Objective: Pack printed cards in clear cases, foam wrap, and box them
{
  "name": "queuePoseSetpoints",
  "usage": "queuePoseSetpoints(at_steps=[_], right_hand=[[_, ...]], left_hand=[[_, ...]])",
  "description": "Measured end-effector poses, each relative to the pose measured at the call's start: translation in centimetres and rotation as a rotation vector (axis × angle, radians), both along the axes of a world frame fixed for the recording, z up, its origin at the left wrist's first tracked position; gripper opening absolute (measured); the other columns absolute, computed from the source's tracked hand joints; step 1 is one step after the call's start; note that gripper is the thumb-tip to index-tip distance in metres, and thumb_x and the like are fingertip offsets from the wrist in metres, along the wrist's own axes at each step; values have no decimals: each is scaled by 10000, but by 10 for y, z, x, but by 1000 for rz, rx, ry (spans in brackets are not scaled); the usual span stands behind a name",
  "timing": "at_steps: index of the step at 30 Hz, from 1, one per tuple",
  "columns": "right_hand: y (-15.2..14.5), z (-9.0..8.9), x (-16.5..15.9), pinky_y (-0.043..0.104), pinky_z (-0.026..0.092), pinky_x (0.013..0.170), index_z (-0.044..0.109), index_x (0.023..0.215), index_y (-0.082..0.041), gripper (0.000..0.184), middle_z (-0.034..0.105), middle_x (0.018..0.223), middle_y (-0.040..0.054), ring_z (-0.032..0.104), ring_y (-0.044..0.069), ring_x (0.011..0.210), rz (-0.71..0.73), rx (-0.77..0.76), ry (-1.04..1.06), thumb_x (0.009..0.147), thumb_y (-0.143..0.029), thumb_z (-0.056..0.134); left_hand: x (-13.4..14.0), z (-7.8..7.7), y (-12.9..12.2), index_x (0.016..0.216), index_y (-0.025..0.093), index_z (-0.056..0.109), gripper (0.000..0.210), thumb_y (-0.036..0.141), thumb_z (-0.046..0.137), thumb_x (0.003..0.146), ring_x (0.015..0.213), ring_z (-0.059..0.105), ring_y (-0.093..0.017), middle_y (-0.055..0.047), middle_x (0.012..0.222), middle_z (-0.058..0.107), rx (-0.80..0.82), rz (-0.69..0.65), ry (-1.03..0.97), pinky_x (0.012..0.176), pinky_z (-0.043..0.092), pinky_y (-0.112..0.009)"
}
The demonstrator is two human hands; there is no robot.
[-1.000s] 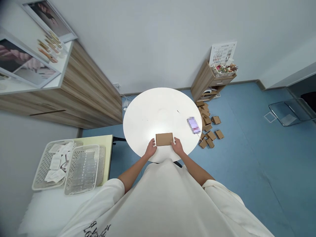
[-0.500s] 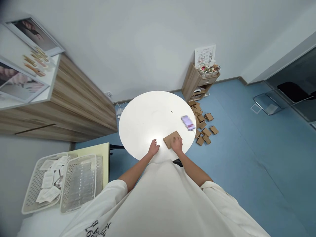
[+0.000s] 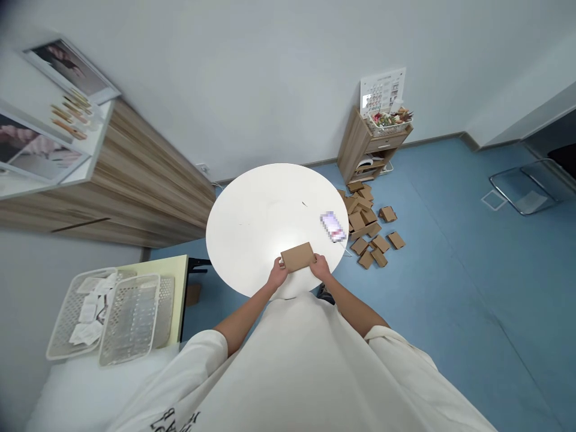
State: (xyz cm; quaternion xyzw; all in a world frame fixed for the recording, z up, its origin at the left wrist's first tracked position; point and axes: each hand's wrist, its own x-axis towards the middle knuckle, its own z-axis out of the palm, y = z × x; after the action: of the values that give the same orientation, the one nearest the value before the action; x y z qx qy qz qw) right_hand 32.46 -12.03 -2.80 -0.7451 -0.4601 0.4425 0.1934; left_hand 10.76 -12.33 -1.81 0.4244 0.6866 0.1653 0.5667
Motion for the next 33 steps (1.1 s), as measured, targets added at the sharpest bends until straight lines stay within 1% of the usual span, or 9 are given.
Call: queuePoseSetpoints(at_steps=[5, 10, 15, 19, 22, 24, 27, 30, 33], right_hand=[[4, 8, 45, 331, 497, 920, 629, 1267, -189, 490, 619, 1213, 104, 622, 240, 1030, 75, 89, 12, 802, -339, 597], [21, 31, 117, 338, 507, 905, 532, 1389, -193, 577, 562, 1253, 116, 636, 212, 915, 3, 207, -21, 854, -410, 539], [30, 53, 196, 364, 486, 953, 533, 1383, -161, 580, 542, 1267, 148, 635, 226, 888, -185, 269, -91, 869, -429, 504], [25, 62, 248, 401, 481, 973, 595, 1307, -151, 556, 566, 1257, 169, 623, 281, 1003, -320, 249, -154, 856, -463, 508], [26, 67, 281, 419, 497, 971, 568, 1351, -172, 607, 594, 1277, 164, 591, 310, 1122, -386, 277, -115, 840, -499, 542], [31, 70, 300, 402, 526, 948, 428, 1487, -202, 728, 562, 1370, 154, 569, 305, 1200, -410, 317, 7, 840, -505, 562], [43, 73, 317, 382, 552, 943, 169, 1603, -213, 928, 403, 1543, 144, 507, 299, 1322, -463, 352, 162, 824, -476, 600], [48, 71, 320, 408, 548, 983, 216, 1598, -246, 916, 334, 1596, 104, 466, 306, 1371, -443, 339, 214, 806, -447, 631], [45, 66, 312, 430, 545, 992, 366, 1543, -251, 813, 375, 1577, 93, 481, 313, 1361, -405, 291, 248, 800, -433, 642]], left_hand=[[54, 24, 4, 1509, 183, 232, 812, 342, 661, 838, 1166, 617, -252, -189, 1409, 535, 69, 87, 24, 938, 491, -352], [129, 46, 30, 1513, 227, 273, 784, 366, 666, 849, 1185, 605, -248, -159, 1455, 508, 197, 84, -37, 927, 500, -347], [211, 61, 56, 1505, 249, 342, 739, 354, 656, 844, 1075, 633, -231, -116, 1428, 557, 318, -40, -39, 914, 496, -360], [266, 72, 69, 1509, 265, 363, 716, 317, 636, 849, 985, 661, -221, -93, 1415, 574, 373, -179, -89, 893, 507, -357], [300, 82, 85, 1527, 276, 344, 752, 249, 626, 831, 1075, 645, -253, -80, 1445, 546, 442, -295, -158, 944, 500, -385], [319, 90, 100, 1553, 279, 293, 812, 207, 620, 814, 1237, 572, -280, -75, 1491, 499, 491, -363, -226, 1030, 461, -407], [337, 98, 117, 1557, 233, 287, 830, 173, 616, 798, 1441, 364, -305, -93, 1584, 361, 577, -368, -237, 1180, 311, -456], [340, 98, 120, 1525, 207, 346, 792, 167, 627, 786, 1518, 181, -311, -93, 1630, 257, 601, -343, -205, 1238, 189, -469], [330, 90, 111, 1507, 219, 369, 772, 164, 623, 780, 1512, 198, -316, -97, 1627, 253, 541, -326, -184, 1237, 196, -471]])
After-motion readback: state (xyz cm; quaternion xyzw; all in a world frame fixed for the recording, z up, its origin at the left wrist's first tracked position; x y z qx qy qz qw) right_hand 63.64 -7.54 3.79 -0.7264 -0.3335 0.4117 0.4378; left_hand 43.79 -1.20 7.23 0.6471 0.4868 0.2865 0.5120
